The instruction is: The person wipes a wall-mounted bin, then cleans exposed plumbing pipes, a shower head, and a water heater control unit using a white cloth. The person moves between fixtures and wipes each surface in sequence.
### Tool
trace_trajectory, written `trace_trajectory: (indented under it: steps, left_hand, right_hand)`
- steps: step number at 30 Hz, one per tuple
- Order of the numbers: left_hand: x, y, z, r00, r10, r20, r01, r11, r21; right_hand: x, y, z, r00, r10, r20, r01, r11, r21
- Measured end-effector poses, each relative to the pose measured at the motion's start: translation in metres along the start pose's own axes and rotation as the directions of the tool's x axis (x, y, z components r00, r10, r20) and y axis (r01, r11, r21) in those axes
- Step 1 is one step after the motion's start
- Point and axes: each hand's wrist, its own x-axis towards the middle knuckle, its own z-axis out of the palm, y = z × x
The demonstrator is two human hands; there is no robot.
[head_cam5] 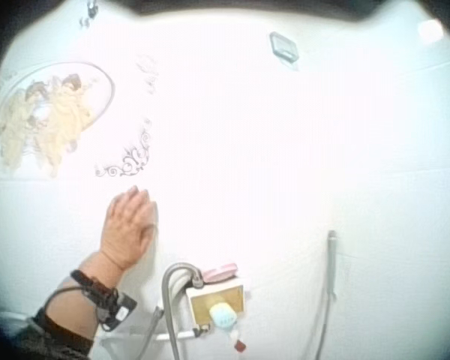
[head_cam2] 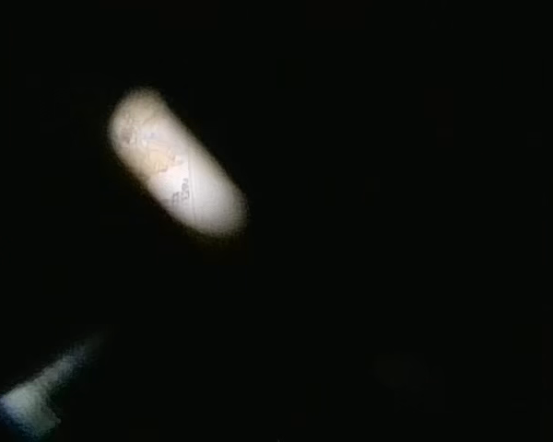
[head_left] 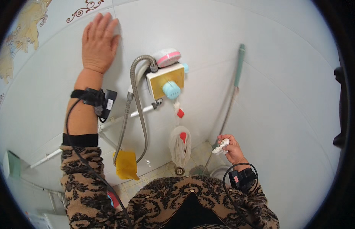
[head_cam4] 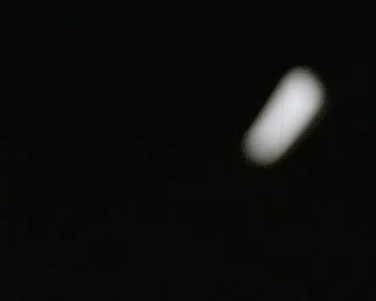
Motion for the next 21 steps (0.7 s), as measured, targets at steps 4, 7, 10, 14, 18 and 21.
trace_trajectory:
  steps: [4,7,10,14,18,21]
  left_hand:
    - [0.008,0.006,-0.011,0.991,-0.104,0.088,0.097,0.992,0.085]
    - [0.019,0.009,-0.023,0.997,-0.074,0.028,0.072,0.995,0.066]
    - [0.031,0.016,-0.025,0.998,-0.058,0.031,0.057,0.997,0.049]
    - [0.041,0.022,-0.031,0.997,-0.055,0.046,0.054,0.998,0.032]
    - [0.044,0.026,-0.039,0.996,-0.053,0.065,0.050,0.997,0.051]
    - [0.048,0.028,-0.039,0.995,-0.051,0.080,0.047,0.998,0.043]
  right_hand:
    - [0.019,-0.039,0.027,0.985,-0.158,0.074,0.172,0.952,-0.253]
    - [0.031,-0.066,0.052,0.948,-0.285,0.145,0.318,0.884,-0.343]
    - [0.040,-0.100,0.082,0.842,-0.474,0.256,0.537,0.702,-0.467]
    - [0.049,-0.145,0.117,0.721,-0.541,0.433,0.691,0.525,-0.496]
    - [0.055,-0.161,0.142,0.762,-0.511,0.397,0.647,0.602,-0.468]
    - [0.066,-0.167,0.152,0.776,-0.498,0.387,0.631,0.612,-0.478]
